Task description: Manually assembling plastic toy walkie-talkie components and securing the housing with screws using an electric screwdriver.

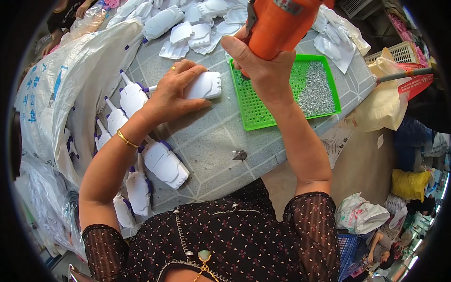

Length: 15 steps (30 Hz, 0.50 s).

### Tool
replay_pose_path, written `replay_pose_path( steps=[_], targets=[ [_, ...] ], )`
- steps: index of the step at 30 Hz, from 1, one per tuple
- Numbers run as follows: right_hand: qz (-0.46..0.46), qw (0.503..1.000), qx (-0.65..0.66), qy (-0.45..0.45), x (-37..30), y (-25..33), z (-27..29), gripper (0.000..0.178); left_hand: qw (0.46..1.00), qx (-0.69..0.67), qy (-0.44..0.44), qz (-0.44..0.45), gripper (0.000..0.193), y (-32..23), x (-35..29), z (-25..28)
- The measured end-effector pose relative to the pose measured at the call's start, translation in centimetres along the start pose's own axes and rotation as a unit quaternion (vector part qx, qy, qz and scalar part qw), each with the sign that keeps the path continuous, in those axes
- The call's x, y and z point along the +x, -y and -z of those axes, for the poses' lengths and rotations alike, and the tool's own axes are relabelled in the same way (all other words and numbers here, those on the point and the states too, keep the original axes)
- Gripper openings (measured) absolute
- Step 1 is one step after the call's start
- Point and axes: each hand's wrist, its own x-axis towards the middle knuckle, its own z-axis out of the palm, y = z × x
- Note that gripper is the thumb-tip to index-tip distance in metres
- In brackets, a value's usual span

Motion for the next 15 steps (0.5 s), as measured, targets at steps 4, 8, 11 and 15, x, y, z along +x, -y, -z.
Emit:
replay_pose_path(
  steps=[4,8,11,15],
  targets=[
    [-0.008,1.000,-0.007,-0.002,-0.14,0.16,-0.18,0.015,1.000,-0.005,0.002,0.006,0.069,0.01,-0.02,0.03],
    [0.002,1.000,0.017,-0.019,-0.29,0.02,0.02,0.015,1.000,-0.002,-0.002,0.000,0.069,0.15,-0.06,-0.05],
    [-0.001,0.999,0.026,-0.024,-0.32,0.04,-0.01,0.015,1.000,-0.003,-0.005,0.001,0.068,0.04,-0.03,-0.05],
    [0.011,0.999,0.032,-0.002,-0.02,-0.31,0.07,0.015,1.000,-0.002,0.004,0.004,0.067,0.11,0.04,-0.07]
  ],
)
